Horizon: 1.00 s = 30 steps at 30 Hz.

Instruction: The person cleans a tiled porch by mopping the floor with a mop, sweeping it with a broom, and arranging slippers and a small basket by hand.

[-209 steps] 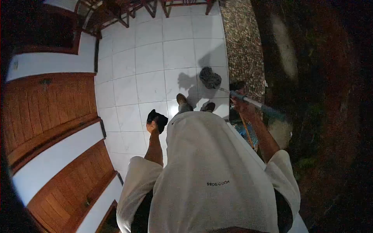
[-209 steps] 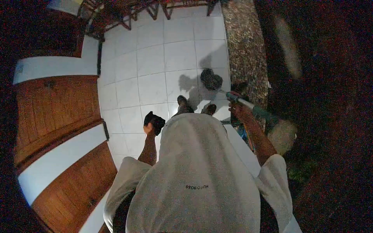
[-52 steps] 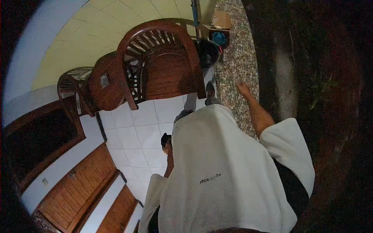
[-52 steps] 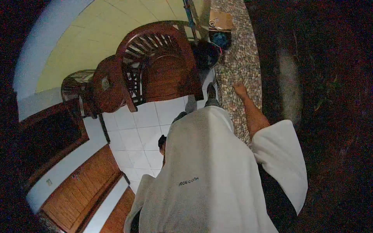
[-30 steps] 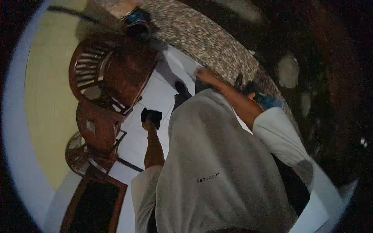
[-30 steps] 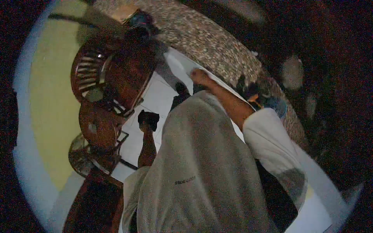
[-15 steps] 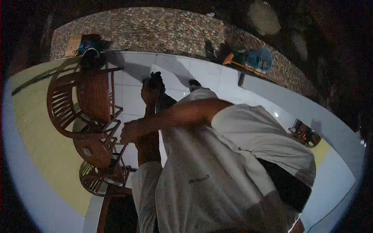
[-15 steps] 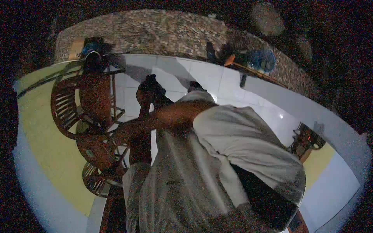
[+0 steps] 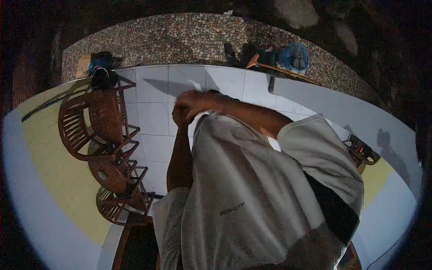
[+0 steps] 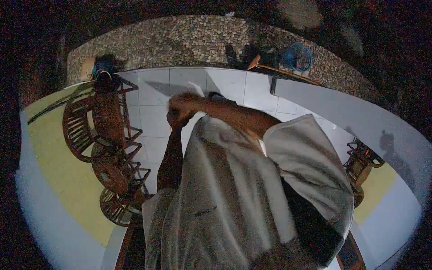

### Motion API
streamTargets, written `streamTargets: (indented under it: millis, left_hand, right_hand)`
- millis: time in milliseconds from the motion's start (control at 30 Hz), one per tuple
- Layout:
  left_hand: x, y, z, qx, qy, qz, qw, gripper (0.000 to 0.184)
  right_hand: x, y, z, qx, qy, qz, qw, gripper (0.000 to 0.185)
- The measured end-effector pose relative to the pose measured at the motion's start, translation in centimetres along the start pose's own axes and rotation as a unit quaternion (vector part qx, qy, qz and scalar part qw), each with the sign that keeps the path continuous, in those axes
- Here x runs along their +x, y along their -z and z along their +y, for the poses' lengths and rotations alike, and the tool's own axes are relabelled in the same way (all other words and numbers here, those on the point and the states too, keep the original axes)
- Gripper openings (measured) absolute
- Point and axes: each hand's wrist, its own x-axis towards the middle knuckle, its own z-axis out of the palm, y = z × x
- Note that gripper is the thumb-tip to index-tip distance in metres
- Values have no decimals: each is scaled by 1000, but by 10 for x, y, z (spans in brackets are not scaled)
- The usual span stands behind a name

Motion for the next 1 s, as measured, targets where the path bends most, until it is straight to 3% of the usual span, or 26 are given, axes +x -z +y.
streamTargets:
  millis: [33, 67, 133, 200, 233, 267, 333, 367, 500, 667, 700, 767, 800, 833, 900, 933, 1000]
  left_hand:
    - [35, 82, 46, -39, -76, -18, 996, 45]
    - [37, 106, 73, -37, -74, -12, 996, 45]
    - [21, 124, 108, -32, 178, -226, 957, 32]
    - [-58, 6, 28, -139, -42, -5, 989, 44]
    - [-74, 15, 40, -150, 9, 26, 988, 26]
    - [-92, 18, 50, -161, 61, 55, 983, 7]
    - [-151, -26, 47, -190, 150, 45, 969, 11]
    - [-186, -52, 47, -202, 206, 31, 957, 14]
    - [-326, -148, 85, -204, 414, -45, 886, 24]
    - [-476, -240, 162, -140, 563, -181, 794, 38]
    - [-503, -247, 181, -219, 589, -80, 774, 41]
    - [-503, -218, 223, -277, 630, -37, 725, 35]
    - [-497, -199, 241, -321, 639, 4, 699, 33]
    - [-496, -189, 258, -368, 645, 52, 668, 30]
    - [-472, -157, 285, -472, 643, 156, 583, 27]
    - [-463, -148, 293, -534, 627, 212, 527, 26]
    - [-439, -125, 311, -650, 561, 316, 403, 27]
  right_hand:
    - [-59, 76, -47, 56, -88, 64, 992, 62]
    - [-89, 40, 46, -34, -48, 116, 992, 60]
    - [-175, 61, 87, -33, -237, 99, 966, 55]
    - [-270, 45, 165, -34, -337, 140, 930, 56]
    - [-306, 57, 151, -137, -393, 97, 904, 55]
    - [-340, 59, 158, -115, -485, 57, 865, 54]
    - [-433, 23, 226, -40, -444, 153, 882, 46]
    - [-452, 29, 183, -203, -452, 94, 863, 42]
    - [-520, 13, 157, -155, -453, 104, 872, 40]
    - [-523, 41, 116, -292, -492, 82, 816, 38]
    - [-526, 45, 122, -293, -487, 77, 819, 38]
    - [-532, 60, 147, -367, -329, 208, 845, 35]
    - [-531, 67, 159, -365, -321, 203, 850, 35]
    - [-527, 78, 172, -410, -431, 86, 799, 36]
    - [-531, 92, 179, -574, -347, 116, 733, 48]
    - [-531, 105, 186, -578, -329, 110, 738, 48]
    - [-530, 130, 199, -425, -507, -70, 746, 64]
